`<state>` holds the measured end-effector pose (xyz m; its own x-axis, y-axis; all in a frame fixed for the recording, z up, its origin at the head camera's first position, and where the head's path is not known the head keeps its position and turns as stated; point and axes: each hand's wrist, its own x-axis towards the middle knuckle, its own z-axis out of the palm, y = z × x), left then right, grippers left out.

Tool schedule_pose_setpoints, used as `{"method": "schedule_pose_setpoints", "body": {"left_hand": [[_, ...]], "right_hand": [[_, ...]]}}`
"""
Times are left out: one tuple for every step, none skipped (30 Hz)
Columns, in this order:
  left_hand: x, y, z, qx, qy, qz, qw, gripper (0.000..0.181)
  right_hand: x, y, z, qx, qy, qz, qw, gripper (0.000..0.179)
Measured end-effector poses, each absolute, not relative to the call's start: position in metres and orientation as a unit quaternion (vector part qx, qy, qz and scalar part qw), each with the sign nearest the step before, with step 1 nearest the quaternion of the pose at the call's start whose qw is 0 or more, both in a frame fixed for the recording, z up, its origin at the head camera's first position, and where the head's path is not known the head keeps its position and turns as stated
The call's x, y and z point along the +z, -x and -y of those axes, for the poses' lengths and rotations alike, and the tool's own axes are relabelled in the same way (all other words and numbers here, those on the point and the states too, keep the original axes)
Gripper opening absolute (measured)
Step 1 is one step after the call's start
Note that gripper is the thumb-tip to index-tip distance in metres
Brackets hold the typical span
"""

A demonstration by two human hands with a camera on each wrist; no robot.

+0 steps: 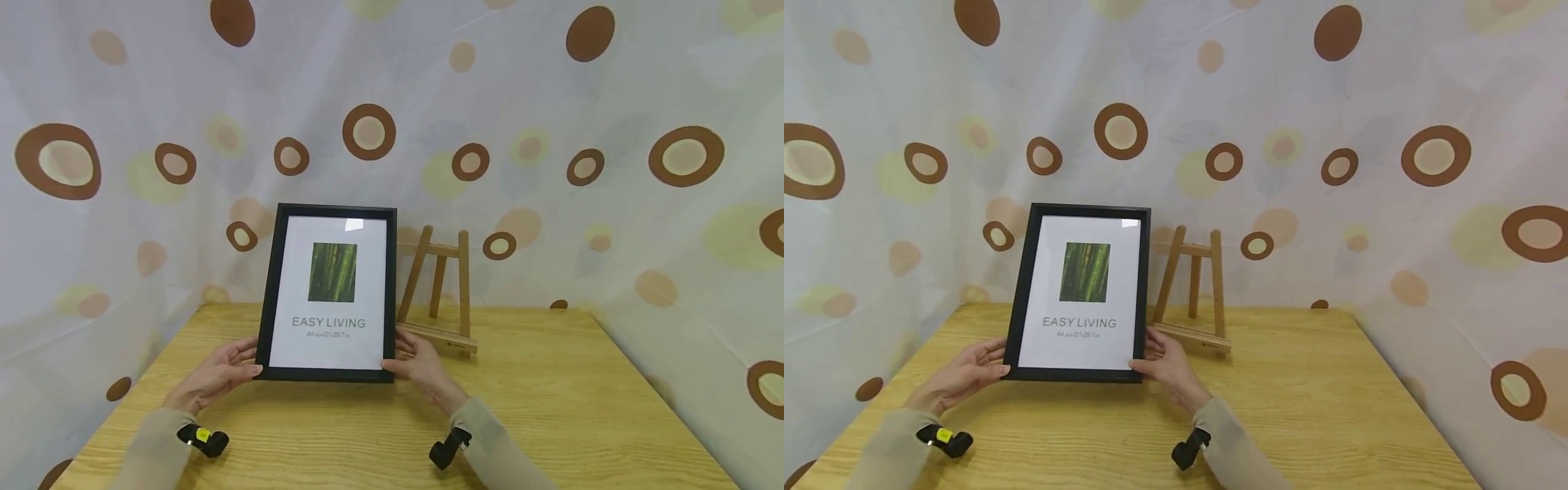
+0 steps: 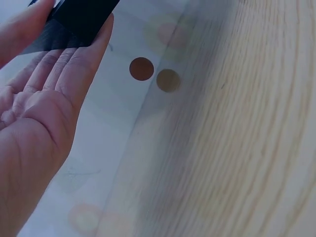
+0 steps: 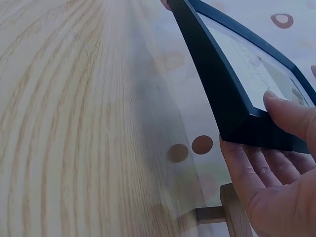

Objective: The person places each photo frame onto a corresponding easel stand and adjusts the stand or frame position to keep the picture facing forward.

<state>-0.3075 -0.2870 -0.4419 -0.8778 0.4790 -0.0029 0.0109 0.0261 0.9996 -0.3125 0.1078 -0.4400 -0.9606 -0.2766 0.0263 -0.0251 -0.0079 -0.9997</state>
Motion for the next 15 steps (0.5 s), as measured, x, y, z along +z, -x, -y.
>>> {"method": "schedule_pose_setpoints", "body": {"left_hand": [[-0.442,0.308,0.286,0.677,-0.181,-0.692,0.175,0.088],[-0.443,0.309,0.286,0.679,-0.184,-0.689,0.176,0.088],[-0.444,0.309,0.285,0.680,-0.188,-0.687,0.177,0.087],[-0.444,0.310,0.284,0.682,-0.192,-0.683,0.178,0.086],[-0.445,0.311,0.283,0.683,-0.193,-0.681,0.178,0.085],[-0.445,0.312,0.282,0.684,-0.195,-0.681,0.177,0.085],[-0.445,0.313,0.281,0.683,-0.195,-0.682,0.174,0.084],[-0.445,0.313,0.280,0.682,-0.194,-0.684,0.171,0.084],[-0.445,0.314,0.279,0.681,-0.192,-0.686,0.168,0.084],[-0.445,0.315,0.277,0.681,-0.190,-0.688,0.165,0.084],[-0.444,0.316,0.276,0.680,-0.186,-0.691,0.162,0.084],[-0.443,0.316,0.275,0.678,-0.182,-0.694,0.158,0.085],[-0.443,0.316,0.274,0.677,-0.178,-0.697,0.156,0.086],[-0.442,0.317,0.273,0.677,-0.175,-0.698,0.155,0.087],[-0.441,0.317,0.272,0.678,-0.172,-0.698,0.154,0.087]], "right_hand": [[-0.440,0.312,-0.109,-0.700,0.107,-0.700,0.092,0.081],[-0.440,0.312,-0.109,-0.699,0.108,-0.700,0.094,0.081],[-0.440,0.312,-0.110,-0.699,0.109,-0.701,0.096,0.082],[-0.440,0.312,-0.111,-0.697,0.112,-0.702,0.096,0.082],[-0.440,0.312,-0.111,-0.698,0.112,-0.701,0.098,0.082],[-0.440,0.312,-0.112,-0.697,0.114,-0.701,0.098,0.082],[-0.439,0.313,-0.112,-0.698,0.116,-0.700,0.098,0.082],[-0.439,0.313,-0.113,-0.700,0.118,-0.698,0.096,0.082],[-0.438,0.313,-0.114,-0.700,0.118,-0.698,0.093,0.082],[-0.437,0.314,-0.115,-0.701,0.118,-0.697,0.091,0.082],[-0.436,0.314,-0.115,-0.703,0.118,-0.695,0.090,0.082],[-0.435,0.314,-0.116,-0.702,0.118,-0.697,0.087,0.082],[-0.435,0.315,-0.117,-0.702,0.117,-0.697,0.087,0.082],[-0.434,0.315,-0.118,-0.702,0.117,-0.697,0.085,0.081],[-0.433,0.315,-0.119,-0.702,0.115,-0.698,0.084,0.081]]}}
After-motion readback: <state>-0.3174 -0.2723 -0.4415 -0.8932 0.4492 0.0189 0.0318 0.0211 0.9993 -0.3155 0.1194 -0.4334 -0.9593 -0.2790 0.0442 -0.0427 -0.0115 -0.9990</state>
